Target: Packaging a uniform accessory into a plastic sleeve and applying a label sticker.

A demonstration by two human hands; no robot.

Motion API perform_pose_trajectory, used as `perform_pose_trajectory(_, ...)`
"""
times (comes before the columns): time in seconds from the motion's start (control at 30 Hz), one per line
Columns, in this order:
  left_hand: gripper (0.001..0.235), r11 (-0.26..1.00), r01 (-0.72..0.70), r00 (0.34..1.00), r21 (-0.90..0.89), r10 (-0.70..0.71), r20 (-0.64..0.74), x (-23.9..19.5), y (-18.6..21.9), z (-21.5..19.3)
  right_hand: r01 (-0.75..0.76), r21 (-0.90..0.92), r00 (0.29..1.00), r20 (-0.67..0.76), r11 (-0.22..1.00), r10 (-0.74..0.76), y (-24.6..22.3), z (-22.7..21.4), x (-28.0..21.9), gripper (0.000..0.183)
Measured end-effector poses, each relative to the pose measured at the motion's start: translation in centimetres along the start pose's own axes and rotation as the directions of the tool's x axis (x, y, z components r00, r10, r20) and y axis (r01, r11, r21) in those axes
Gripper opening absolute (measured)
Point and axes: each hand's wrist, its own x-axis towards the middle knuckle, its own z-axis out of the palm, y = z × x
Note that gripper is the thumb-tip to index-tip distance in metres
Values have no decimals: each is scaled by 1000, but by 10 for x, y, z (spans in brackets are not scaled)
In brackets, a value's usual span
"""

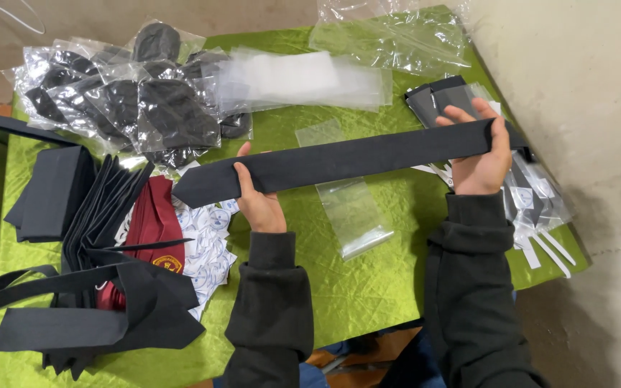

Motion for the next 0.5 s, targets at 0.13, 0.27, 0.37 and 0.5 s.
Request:
perform_pose_trajectory(0.13,43,993,66,977,94,-46,-208,-11,21,29,-37,141,994,-102,989,51,-28,-12,6,48)
perform_pose_trajectory(0.27,42,995,23,988,95,-8,-153,-11,22,26,-52,204,986,-144,978,83,-64,-6,3,47)
perform_pose_trajectory(0.37,51,1000,18,961,7,-15,-275,-11,29,28,-70,289,979,-164,955,122,-84,-3,-1,48)
perform_pose_trajectory(0.5,60,999,-4,915,-34,-10,-404,-6,28,23,-108,542,991,-12,834,137,-108,1,-5,46)
